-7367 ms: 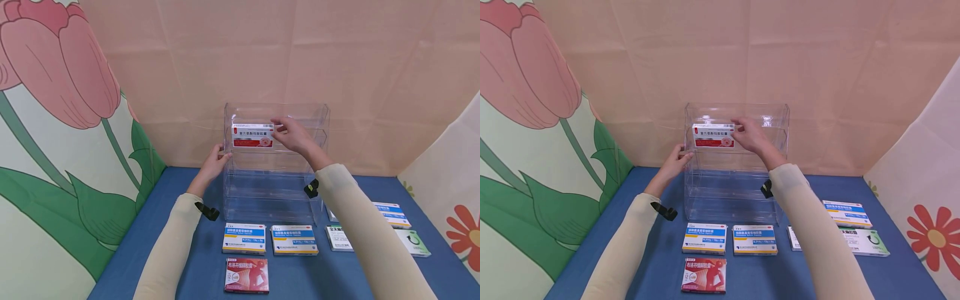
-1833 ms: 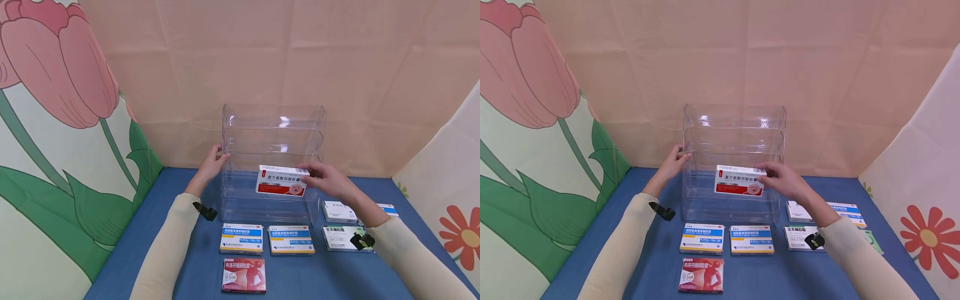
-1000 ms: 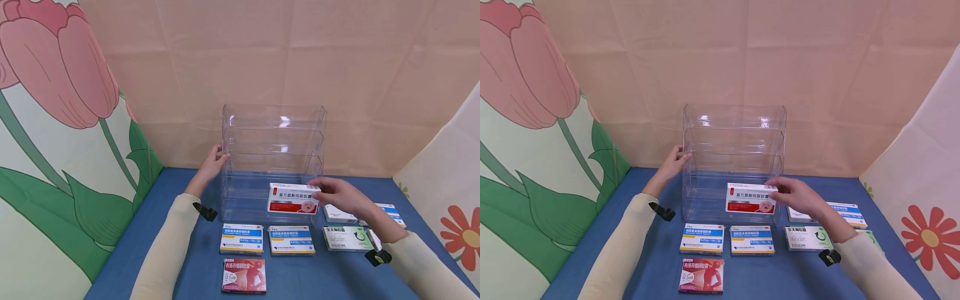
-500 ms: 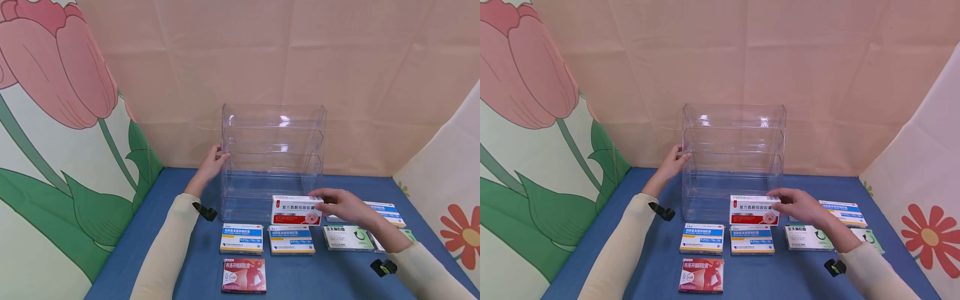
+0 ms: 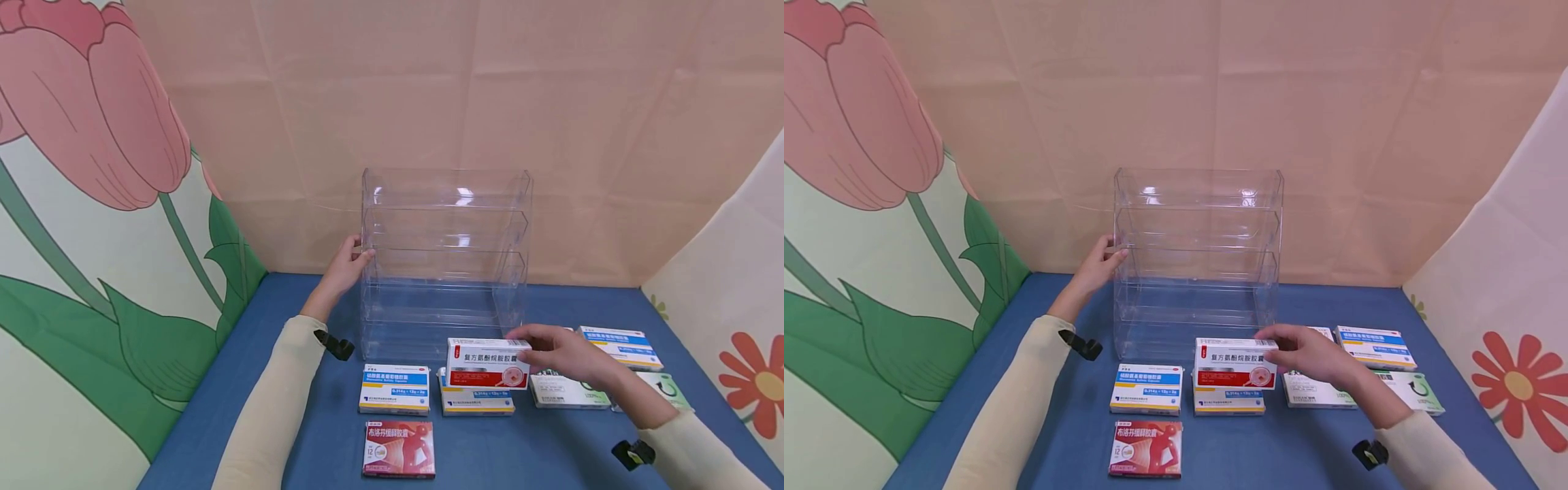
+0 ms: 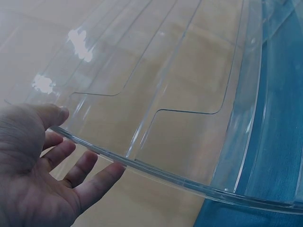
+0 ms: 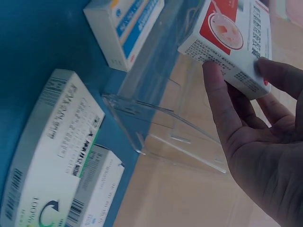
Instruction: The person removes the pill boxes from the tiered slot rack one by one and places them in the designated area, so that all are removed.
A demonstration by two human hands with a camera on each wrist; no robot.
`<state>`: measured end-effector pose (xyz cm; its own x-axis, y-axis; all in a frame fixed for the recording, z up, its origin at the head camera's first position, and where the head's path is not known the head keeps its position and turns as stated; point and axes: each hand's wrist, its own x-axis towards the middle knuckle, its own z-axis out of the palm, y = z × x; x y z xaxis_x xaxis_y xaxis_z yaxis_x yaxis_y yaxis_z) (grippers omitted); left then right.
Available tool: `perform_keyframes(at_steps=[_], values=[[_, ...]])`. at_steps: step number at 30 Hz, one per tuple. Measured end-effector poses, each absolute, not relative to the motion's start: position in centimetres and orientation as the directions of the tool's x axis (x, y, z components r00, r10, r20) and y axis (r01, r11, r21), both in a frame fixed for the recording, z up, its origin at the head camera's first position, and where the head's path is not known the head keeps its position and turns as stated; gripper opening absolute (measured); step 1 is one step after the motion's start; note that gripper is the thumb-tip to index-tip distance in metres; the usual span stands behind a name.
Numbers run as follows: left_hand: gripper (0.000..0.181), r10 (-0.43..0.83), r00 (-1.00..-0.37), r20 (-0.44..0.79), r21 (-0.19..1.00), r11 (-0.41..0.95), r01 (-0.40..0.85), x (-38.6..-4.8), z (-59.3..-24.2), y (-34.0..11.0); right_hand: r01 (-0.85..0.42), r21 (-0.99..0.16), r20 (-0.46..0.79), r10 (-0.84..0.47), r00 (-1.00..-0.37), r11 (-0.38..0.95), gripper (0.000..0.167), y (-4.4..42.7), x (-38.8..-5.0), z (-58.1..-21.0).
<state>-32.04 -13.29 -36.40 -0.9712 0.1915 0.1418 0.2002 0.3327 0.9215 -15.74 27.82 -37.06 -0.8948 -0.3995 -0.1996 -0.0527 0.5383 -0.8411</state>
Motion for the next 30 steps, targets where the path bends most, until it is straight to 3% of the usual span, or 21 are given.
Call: perform_keyframes(at_steps=[15, 30], values=[[0.049, 0.195, -0.972, 0.133, 0.917, 0.347, 0.195, -32.0, -36.3, -13.5, -0.033, -0.837, -0.272, -0.468, -0.841, 0.546, 0.034, 27.5, -14.3, -39.4], [0.049, 0.186, -0.974, 0.13, 0.916, 0.354, 0.19, -32.0, -36.1, -13.4, 0.067, -0.863, -0.356, -0.51, -0.783, 0.5, 0.033, 27.8, -13.2, -41.1]])
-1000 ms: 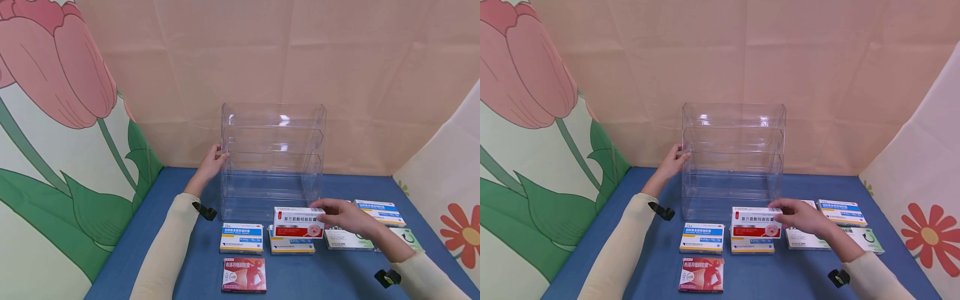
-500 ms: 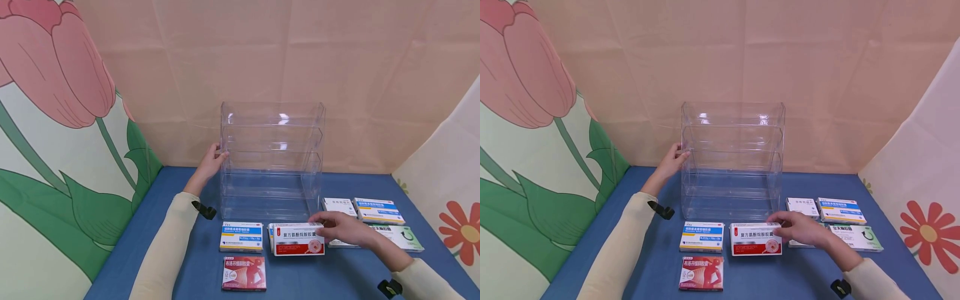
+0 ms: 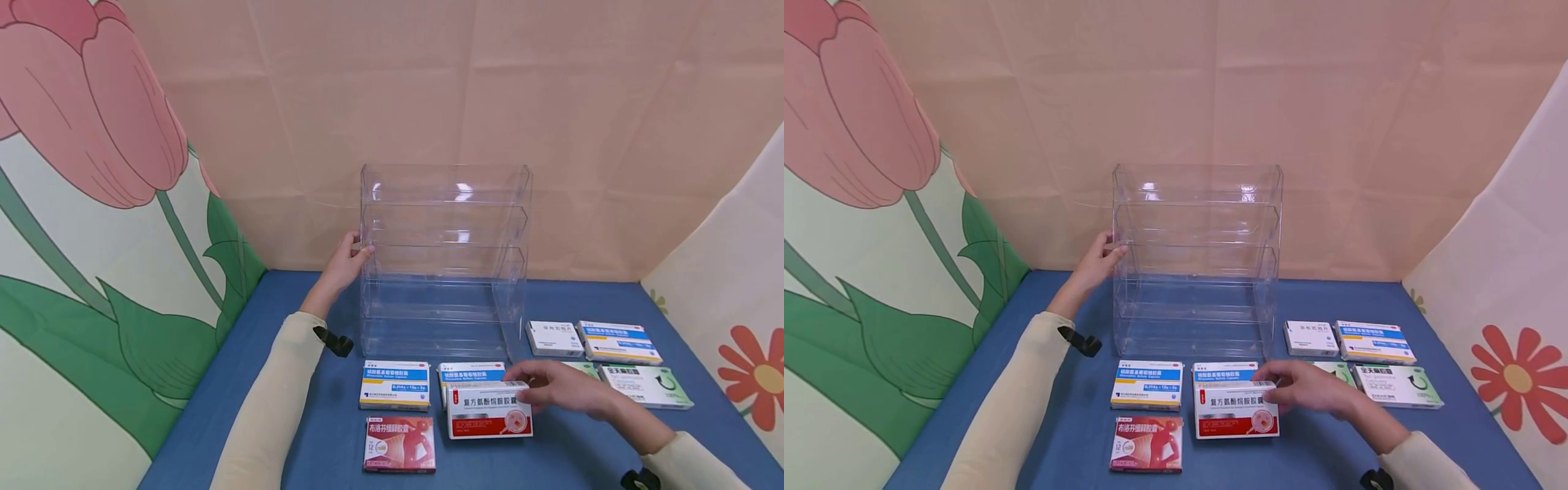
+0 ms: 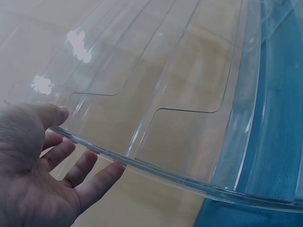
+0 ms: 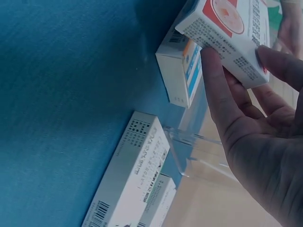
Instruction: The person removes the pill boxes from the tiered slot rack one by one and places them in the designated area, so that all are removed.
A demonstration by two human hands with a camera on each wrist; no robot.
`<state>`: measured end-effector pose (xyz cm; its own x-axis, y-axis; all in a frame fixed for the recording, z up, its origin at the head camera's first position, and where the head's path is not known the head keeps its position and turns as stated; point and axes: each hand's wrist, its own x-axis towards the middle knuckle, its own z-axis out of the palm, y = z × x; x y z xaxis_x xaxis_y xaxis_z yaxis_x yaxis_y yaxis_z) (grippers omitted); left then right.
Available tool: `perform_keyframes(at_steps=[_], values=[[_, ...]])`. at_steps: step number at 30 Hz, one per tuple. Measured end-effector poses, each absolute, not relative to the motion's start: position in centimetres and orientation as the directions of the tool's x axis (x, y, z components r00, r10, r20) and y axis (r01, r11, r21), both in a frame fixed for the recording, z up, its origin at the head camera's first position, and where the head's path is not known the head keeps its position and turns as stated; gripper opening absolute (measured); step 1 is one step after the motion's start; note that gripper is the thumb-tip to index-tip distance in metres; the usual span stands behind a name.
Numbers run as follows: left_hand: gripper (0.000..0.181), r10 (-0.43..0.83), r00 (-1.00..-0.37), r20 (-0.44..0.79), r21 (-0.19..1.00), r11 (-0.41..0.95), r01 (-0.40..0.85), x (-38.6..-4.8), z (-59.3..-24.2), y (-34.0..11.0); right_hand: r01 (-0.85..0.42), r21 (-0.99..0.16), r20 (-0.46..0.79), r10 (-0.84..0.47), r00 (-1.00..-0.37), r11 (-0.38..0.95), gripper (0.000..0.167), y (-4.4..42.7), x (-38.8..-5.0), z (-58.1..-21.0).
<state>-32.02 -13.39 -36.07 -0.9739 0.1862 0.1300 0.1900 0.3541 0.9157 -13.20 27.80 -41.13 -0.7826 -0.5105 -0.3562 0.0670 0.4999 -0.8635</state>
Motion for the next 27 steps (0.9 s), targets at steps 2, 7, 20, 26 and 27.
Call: perform_keyframes(at_steps=[2, 7, 20, 26, 27], values=[[0.05, 0.186, -0.974, 0.129, 0.916, 0.354, 0.189, -32.1, -36.1, -13.4, 0.066, -0.863, -0.362, -0.523, -0.771, 0.501, 0.031, 27.9, -13.1, -41.4], [0.052, 0.186, -0.974, 0.125, 0.916, 0.357, 0.186, -32.1, -36.1, -13.4, 0.079, -0.875, -0.376, -0.567, -0.733, 0.478, 0.03, 28.1, -12.9, -41.9], [0.051, 0.186, -0.976, 0.117, 0.917, 0.356, 0.178, -31.6, -36.1, -13.6, 0.133, -0.897, -0.391, -0.618, -0.683, 0.421, 0.027, 28.0, -11.8, -43.8], [0.051, 0.179, -0.977, 0.112, 0.917, 0.36, 0.171, -31.5, -35.9, -13.9, 0.172, -0.888, -0.423, -0.611, -0.669, 0.427, 0.028, 27.7, -11.4, -44.4], [0.05, 0.178, -0.978, 0.111, 0.917, 0.361, 0.169, -31.4, -35.9, -13.9, 0.175, -0.883, -0.431, -0.606, -0.668, 0.435, 0.028, 27.7, -11.3, -44.4]])
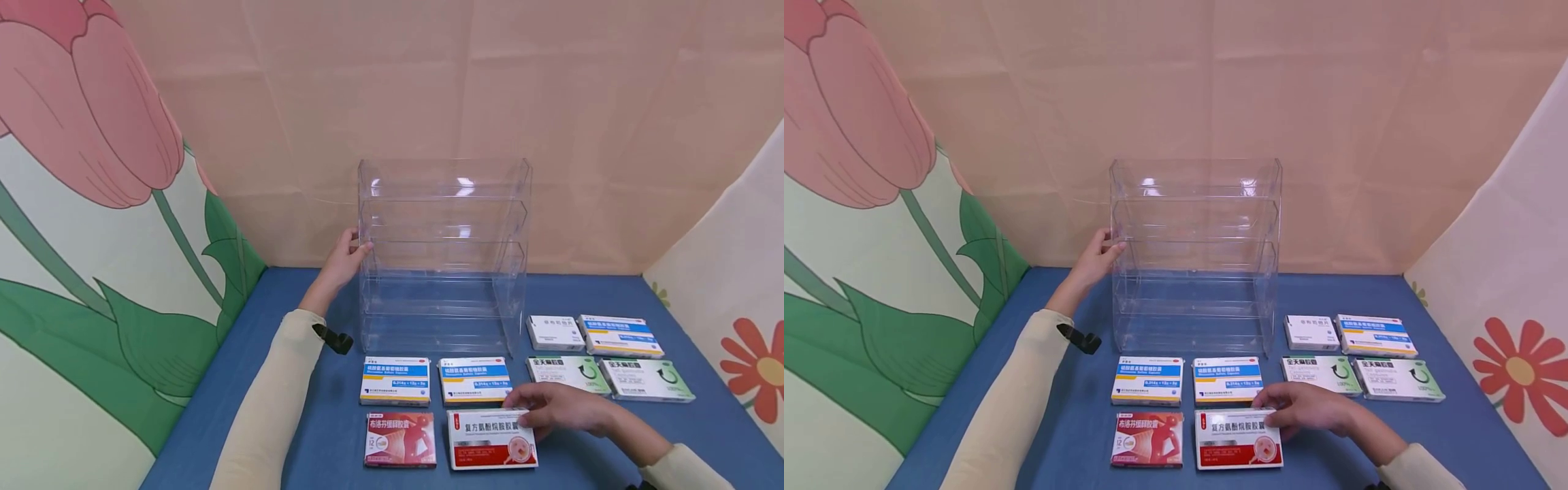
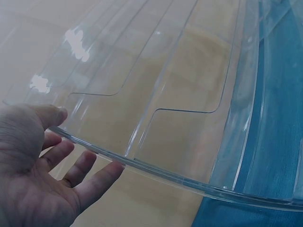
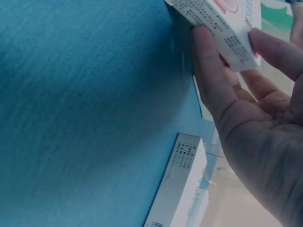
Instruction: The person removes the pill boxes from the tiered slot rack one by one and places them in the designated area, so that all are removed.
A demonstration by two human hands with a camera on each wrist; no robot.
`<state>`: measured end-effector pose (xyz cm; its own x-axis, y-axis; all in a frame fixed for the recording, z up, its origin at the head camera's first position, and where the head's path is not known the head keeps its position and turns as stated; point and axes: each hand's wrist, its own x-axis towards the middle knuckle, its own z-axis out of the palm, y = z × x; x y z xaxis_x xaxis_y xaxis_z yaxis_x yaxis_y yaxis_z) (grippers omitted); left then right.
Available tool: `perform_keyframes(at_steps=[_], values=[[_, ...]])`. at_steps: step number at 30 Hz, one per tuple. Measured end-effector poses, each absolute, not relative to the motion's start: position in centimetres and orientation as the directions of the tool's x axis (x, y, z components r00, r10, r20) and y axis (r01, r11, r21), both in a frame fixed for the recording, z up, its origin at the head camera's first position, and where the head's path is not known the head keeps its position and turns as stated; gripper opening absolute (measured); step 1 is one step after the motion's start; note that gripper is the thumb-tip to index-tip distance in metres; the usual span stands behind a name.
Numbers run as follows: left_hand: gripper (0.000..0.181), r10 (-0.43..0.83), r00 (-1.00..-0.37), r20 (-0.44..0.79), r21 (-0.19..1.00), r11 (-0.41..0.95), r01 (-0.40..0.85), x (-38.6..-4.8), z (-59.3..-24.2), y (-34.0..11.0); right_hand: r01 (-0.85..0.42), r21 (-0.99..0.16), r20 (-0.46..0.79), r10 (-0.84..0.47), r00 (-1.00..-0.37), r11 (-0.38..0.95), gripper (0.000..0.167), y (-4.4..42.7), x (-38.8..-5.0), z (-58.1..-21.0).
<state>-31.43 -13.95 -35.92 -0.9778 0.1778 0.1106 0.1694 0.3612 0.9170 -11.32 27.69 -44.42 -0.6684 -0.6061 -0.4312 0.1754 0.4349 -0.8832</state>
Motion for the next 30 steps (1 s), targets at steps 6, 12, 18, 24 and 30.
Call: perform_keyframes(at_steps=[6, 12, 18, 24, 30], values=[[0.049, 0.174, -0.979, 0.103, 0.92, 0.359, 0.16, -31.4, -35.8, -14.1, 0.196, -0.869, -0.457, -0.585, -0.67, 0.455, 0.029, 27.5, -11.1, -44.7], [0.047, 0.176, -0.979, 0.106, 0.916, 0.367, 0.165, -31.2, -35.8, -14.2, 0.201, -0.857, -0.472, -0.564, -0.678, 0.475, 0.032, 27.6, -11.0, -45.0], [0.05, 0.173, -0.98, 0.101, 0.914, 0.374, 0.16, -31.1, -35.8, -14.4, 0.163, -0.843, -0.463, -0.539, -0.703, 0.513, 0.034, 27.8, -11.2, -45.0], [0.052, 0.179, -0.98, 0.085, 0.915, 0.375, 0.148, -31.2, -35.7, -14.7, 0.156, -0.843, -0.454, -0.528, -0.718, 0.514, 0.035, 28.6, -11.5, -44.2], [0.057, 0.201, -0.978, 0.05, 0.915, 0.385, 0.125, -31.0, -35.4, -15.4, 0.124, -0.864, -0.401, -0.518, -0.755, 0.487, 0.038, 29.7, -12.0, -43.0]])
